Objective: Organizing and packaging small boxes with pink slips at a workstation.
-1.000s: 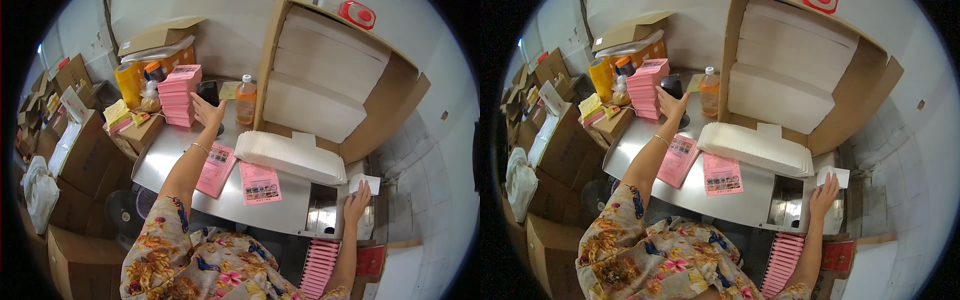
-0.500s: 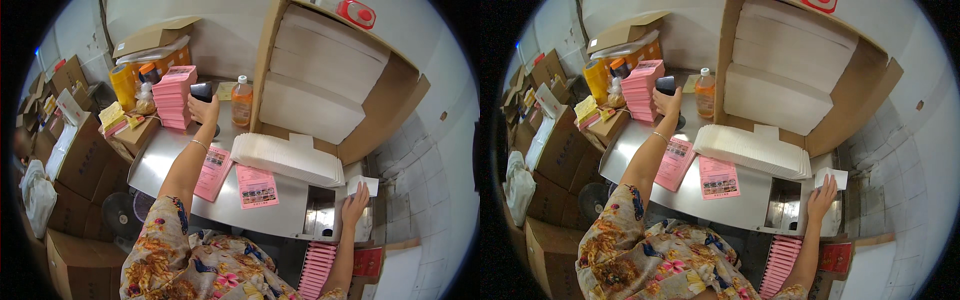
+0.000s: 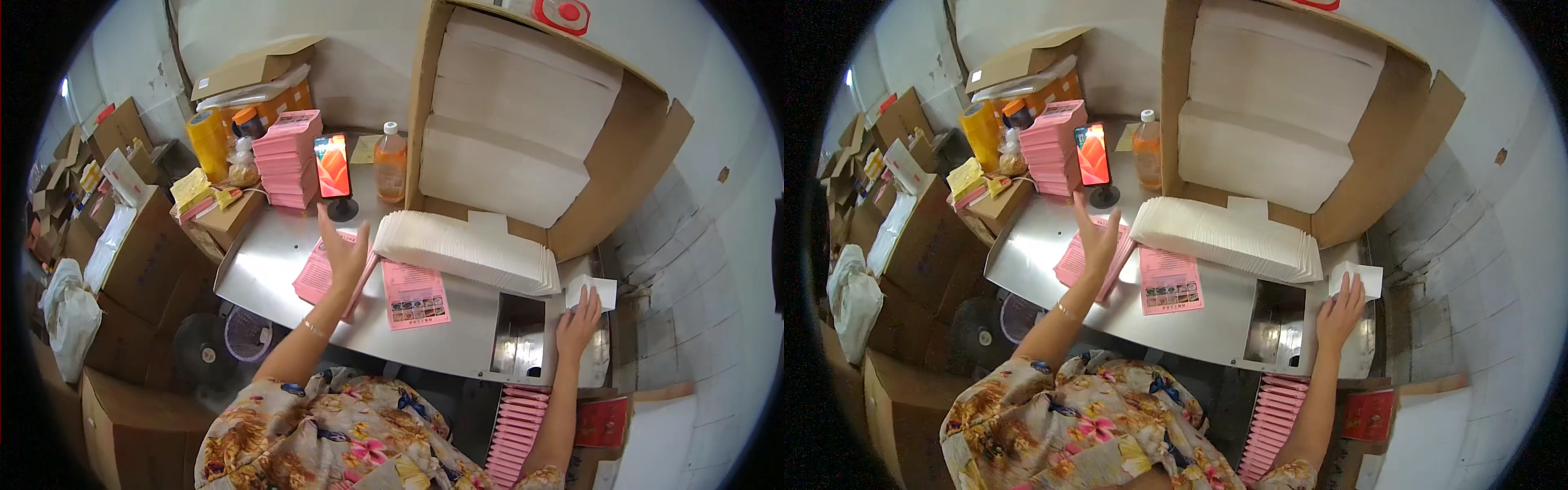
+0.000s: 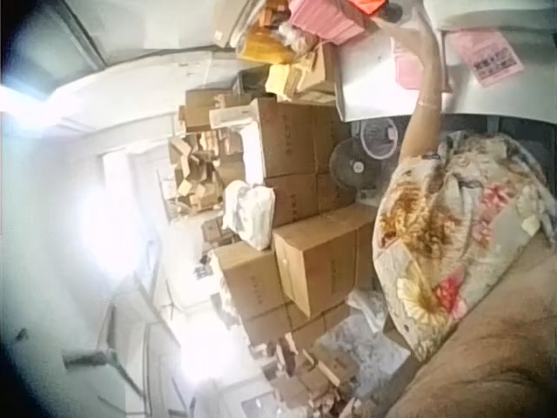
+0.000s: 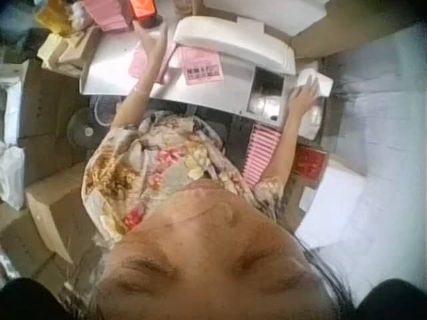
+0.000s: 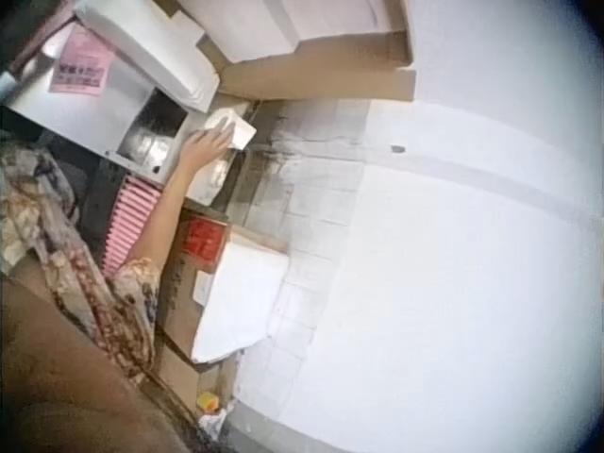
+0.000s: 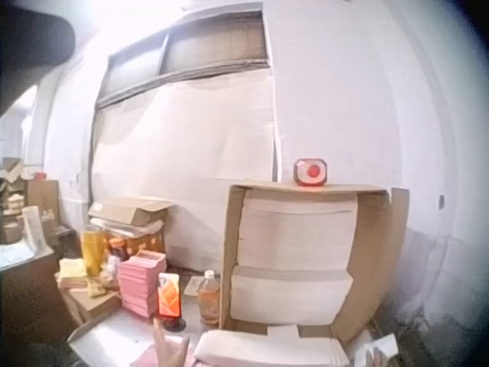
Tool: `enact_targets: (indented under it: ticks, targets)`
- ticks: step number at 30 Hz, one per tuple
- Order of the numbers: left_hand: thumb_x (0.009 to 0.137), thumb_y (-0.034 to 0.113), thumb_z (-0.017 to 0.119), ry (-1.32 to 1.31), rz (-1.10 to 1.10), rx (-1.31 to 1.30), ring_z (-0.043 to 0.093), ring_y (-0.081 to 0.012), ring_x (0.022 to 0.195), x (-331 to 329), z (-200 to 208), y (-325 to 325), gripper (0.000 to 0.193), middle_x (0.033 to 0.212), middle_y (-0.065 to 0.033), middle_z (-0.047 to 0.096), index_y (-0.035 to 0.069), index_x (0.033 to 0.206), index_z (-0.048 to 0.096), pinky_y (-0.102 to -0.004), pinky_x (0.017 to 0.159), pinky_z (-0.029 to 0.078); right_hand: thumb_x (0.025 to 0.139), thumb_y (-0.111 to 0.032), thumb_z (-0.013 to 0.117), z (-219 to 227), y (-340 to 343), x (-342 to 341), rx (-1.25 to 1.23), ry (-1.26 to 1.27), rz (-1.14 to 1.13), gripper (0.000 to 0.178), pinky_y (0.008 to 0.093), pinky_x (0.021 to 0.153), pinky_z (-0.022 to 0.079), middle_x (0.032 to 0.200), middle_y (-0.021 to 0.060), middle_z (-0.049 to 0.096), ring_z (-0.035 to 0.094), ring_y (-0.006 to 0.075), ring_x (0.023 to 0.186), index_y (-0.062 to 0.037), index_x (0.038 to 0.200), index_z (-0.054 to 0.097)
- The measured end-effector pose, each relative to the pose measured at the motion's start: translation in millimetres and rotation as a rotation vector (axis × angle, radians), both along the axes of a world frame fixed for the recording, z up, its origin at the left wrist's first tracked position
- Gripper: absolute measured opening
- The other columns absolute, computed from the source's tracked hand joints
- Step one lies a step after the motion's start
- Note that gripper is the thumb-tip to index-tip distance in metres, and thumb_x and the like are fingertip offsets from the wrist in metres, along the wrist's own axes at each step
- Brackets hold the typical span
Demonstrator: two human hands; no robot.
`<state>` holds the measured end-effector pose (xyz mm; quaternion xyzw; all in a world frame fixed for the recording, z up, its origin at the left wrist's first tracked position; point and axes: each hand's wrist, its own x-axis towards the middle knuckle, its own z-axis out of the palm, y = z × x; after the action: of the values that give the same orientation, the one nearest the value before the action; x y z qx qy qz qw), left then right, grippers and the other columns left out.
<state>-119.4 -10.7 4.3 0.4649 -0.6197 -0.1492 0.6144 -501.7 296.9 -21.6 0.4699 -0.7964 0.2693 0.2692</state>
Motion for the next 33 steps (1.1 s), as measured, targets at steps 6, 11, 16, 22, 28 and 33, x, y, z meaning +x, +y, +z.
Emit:
enact_targets:
  ticks: [6,11,16,22,28,33]
  targets:
    - [0.094,0.014,0.068,0.024,-0.129,0.094,0.047,-0.0284,0.131,47,-23,47,0.077,0.147,-0.0171,0.042,0.003,0.156,0.024,-0.0396,0.11,0.038,0.082,0.003,0.06,2,-9,6,-0.009,0.019,0.029,0.067,0.0491,0.116,0.03,0.153,0.0192,0.039,0.035,0.0413,0.14,-0.0041,0.147,0.043]
    - [0.092,0.007,0.065,0.109,-0.067,0.153,0.056,-0.023,0.11,88,-14,48,0.062,0.128,-0.0132,0.055,0.003,0.148,0.039,-0.0347,0.092,0.047,0.082,0.002,0.06,-1,-6,6,-0.007,0.007,0.042,0.066,0.0501,0.117,0.029,0.153,0.0204,0.038,0.035,0.0421,0.14,-0.0045,0.146,0.044]
    - [0.094,0.009,0.062,-0.004,0.015,0.204,0.057,-0.0181,0.105,141,-29,36,0.052,0.122,-0.0094,0.058,0.006,0.144,0.046,-0.034,0.087,0.047,0.084,0.0,0.06,-2,-5,6,0.016,0.039,-0.009,0.068,0.0511,0.117,0.028,0.156,0.0202,0.034,0.034,0.0424,0.14,-0.0055,0.149,0.041]
    - [0.097,0.007,0.057,0.034,-0.076,0.386,0.057,-0.0143,0.099,207,-55,12,0.041,0.12,-0.0079,0.058,0.002,0.137,0.051,-0.0295,0.085,0.048,0.087,-0.005,0.061,-2,-2,7,0.073,0.074,-0.151,0.075,0.0533,0.116,0.024,0.162,0.0212,0.024,0.031,0.0421,0.142,-0.0092,0.156,0.032]
    - [0.094,-0.001,0.058,0.026,-0.186,0.291,0.057,-0.0139,0.1,204,-38,26,0.042,0.125,-0.008,0.055,0.001,0.136,0.051,-0.0255,0.076,0.048,0.087,-0.013,0.064,-4,-2,6,0.129,0.238,-0.298,0.081,0.0534,0.117,0.023,0.162,0.026,0.02,0.027,0.044,0.146,-0.0063,0.158,0.026]
    - [0.091,-0.003,0.057,0.111,-0.24,0.29,0.058,-0.0182,0.106,208,-37,29,0.045,0.131,-0.0111,0.054,0.001,0.135,0.052,-0.0281,0.082,0.048,0.087,-0.01,0.06,-12,9,22,0.061,0.155,-0.34,0.08,0.0507,0.118,0.024,0.161,0.0284,0.021,0.025,0.0458,0.146,-0.0008,0.157,0.024]
